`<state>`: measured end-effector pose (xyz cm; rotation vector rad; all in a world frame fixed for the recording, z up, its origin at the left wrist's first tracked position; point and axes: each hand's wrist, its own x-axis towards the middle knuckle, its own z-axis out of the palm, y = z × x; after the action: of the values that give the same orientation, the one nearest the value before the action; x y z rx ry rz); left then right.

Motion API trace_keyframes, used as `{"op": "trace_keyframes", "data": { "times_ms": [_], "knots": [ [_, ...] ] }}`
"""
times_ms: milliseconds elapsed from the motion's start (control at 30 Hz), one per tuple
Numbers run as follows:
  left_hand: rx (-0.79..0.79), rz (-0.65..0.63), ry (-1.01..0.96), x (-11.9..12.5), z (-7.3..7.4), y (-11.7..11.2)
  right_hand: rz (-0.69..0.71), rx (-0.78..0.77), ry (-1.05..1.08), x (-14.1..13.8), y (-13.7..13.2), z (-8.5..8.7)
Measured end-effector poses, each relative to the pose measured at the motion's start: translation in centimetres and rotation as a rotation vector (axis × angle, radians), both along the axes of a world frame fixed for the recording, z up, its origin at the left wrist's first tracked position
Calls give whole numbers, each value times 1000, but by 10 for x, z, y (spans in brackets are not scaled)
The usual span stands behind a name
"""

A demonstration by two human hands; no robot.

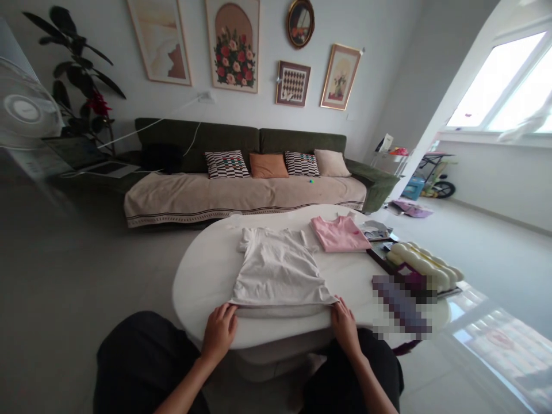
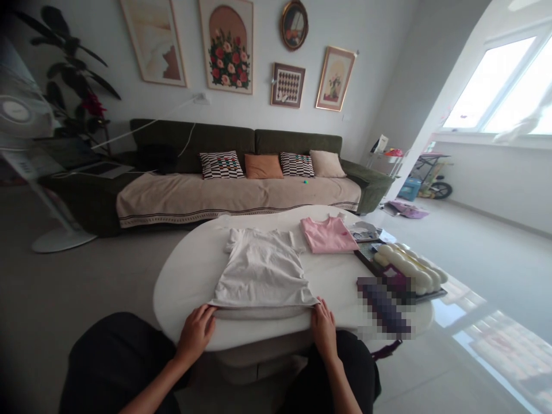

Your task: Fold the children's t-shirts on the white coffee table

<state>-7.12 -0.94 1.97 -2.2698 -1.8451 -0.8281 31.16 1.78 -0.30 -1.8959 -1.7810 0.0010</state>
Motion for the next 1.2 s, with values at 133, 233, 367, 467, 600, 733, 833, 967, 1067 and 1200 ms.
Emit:
{"op": "trace_keyframes", "data": {
  "times_ms": [133,233,367,467,600,733,833,967,1067,1200],
  "knots": [
    [6,-6,-12,0,0,1,0,-39,33,4,2,-5],
    [-2,3,-12,2,5,-2,-12,-66,53,5,3,-3],
    [-32,19,-14,5,12,-7,-2,-100,66,5,3,6],
    [-52,26,-17,6,16,-8,17,-125,66,5,3,13],
    [-53,29,-21,6,15,-8,-2,-142,56,2,3,19],
    [-28,0,-50,2,9,-8,-35,-153,40,-2,4,19],
    [-6,-35,-88,-1,5,-7,-74,-157,26,-8,7,18],
    [0,-62,-153,-4,1,-7,-121,-146,6,-16,8,16],
    [12,-84,-216,-4,2,-9,-139,-129,-12,-20,6,17],
    [12,-162,-246,-6,8,-13,-125,-107,-39,-19,0,24]
  ]
}}
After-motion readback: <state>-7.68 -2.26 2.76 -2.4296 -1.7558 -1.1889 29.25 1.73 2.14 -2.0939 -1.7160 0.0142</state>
